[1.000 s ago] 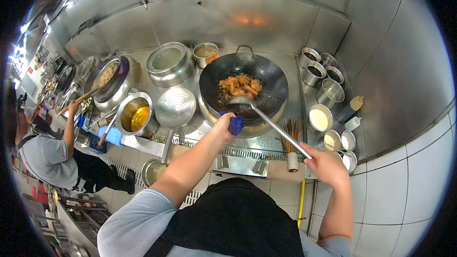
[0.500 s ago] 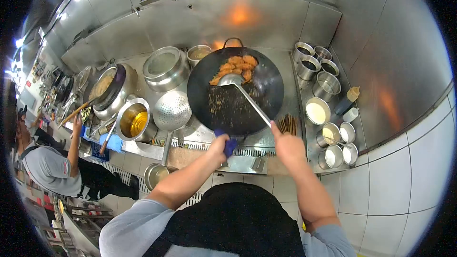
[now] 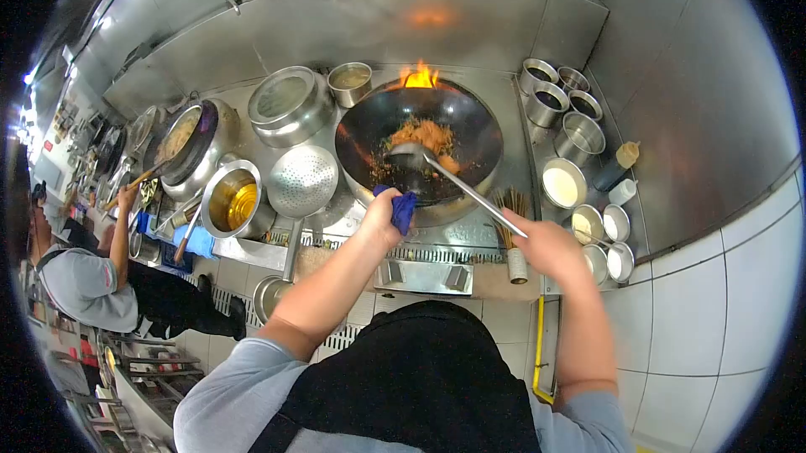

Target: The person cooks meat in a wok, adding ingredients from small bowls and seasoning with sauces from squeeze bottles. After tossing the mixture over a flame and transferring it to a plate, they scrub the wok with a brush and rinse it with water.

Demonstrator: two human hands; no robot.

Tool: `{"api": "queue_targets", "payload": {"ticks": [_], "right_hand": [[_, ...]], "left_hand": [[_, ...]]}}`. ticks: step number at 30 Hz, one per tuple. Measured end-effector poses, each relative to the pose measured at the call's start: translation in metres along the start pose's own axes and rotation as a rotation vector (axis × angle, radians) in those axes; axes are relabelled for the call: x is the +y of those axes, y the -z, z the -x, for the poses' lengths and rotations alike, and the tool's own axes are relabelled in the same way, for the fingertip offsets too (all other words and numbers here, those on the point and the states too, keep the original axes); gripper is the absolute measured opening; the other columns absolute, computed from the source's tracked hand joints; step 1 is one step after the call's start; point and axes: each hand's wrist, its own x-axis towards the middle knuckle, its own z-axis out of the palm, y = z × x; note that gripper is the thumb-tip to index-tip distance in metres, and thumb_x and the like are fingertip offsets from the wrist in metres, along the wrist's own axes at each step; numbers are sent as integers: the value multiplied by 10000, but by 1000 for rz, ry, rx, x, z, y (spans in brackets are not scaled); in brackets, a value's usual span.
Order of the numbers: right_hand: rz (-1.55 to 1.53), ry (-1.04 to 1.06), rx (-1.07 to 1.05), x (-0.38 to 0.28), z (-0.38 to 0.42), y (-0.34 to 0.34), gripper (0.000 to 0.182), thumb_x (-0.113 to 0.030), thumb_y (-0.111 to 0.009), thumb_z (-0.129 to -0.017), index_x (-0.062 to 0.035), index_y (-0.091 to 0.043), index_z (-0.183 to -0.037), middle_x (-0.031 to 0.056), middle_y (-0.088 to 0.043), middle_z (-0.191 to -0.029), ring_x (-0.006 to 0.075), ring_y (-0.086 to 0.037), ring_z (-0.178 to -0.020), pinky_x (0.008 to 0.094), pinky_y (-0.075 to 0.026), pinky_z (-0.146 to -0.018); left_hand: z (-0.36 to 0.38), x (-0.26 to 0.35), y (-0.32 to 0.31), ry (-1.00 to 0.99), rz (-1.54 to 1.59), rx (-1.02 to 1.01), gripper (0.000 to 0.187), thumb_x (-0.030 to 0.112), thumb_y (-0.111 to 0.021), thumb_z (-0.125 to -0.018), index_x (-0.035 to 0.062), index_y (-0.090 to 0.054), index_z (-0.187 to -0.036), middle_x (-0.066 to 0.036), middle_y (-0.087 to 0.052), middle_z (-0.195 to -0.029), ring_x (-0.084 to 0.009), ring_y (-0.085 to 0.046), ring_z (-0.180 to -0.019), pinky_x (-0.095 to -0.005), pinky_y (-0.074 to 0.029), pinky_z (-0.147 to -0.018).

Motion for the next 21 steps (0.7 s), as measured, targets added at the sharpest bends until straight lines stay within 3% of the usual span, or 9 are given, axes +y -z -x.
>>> {"api": "queue_targets", "payload": {"ticks": [2,4,6,10,14,17,20,21], "right_hand": [[107,-61,57,-13,-22,-36,506,-225,-548,-887,-266,-417,-1373,180,-640,-817,334,-626,-748,440,-487,-689],[198,-26,255,-11,-28,-71,498,-244,-535,-891,-275,-412,-1372,174,-628,-754,351,-624,-713,458,-490,-655],[131,29,245,-7,4,-40,524,-228,-565,-873,-289,-415,-1371,161,-623,-719,334,-627,-673,446,-490,-627],[-181,16,-5,38,63,29,527,-194,-610,-847,-313,-462,-1338,149,-639,-760,341,-621,-701,430,-485,-658],[109,-131,37,27,44,39,470,-175,-606,-845,-272,-520,-1297,164,-649,-831,340,-619,-768,398,-485,-711],[-81,-88,157,63,-9,1,478,-175,-583,-865,-228,-489,-1330,171,-661,-866,309,-635,-746,381,-485,-714],[-493,-171,280,78,-61,-50,527,-154,-538,-904,-248,-392,-1402,76,-574,-670,146,-490,-463,321,-431,-444],[-569,-244,309,60,-74,-63,544,-156,-526,-911,-251,-360,-1420,58,-567,-668,125,-473,-434,300,-415,-397]], "left_hand": [[-15,-29,21,-9,-24,38,167,180,-513,-805,49,-525,-907,-89,-581,-758,-226,-570,-637,-368,-485,-557],[-21,-57,42,-2,-63,65,199,119,-504,-787,30,-526,-963,-92,-591,-816,-238,-597,-716,-362,-518,-645],[-7,-62,43,-12,-80,68,227,61,-496,-765,22,-527,-986,-97,-589,-844,-236,-608,-753,-352,-525,-689],[-8,-33,17,-48,43,82,188,114,-519,-780,42,-519,-954,-82,-585,-805,-232,-594,-691,-336,-512,-604],[-31,0,-8,-57,68,116,87,149,-533,-785,81,-506,-832,-60,-556,-684,-205,-547,-553,-320,-466,-492],[-40,-3,-1,-53,62,67,84,159,-535,-783,83,-520,-816,-49,-568,-676,-200,-550,-554,-317,-469,-498],[-53,-7,8,-37,80,-13,100,178,-544,-782,86,-536,-821,-41,-588,-691,-195,-564,-572,-314,-478,-518],[-53,-9,10,-35,96,-11,100,178,-544,-782,86,-536,-821,-41,-588,-691,-195,-564,-572,-314,-478,-518]]}}
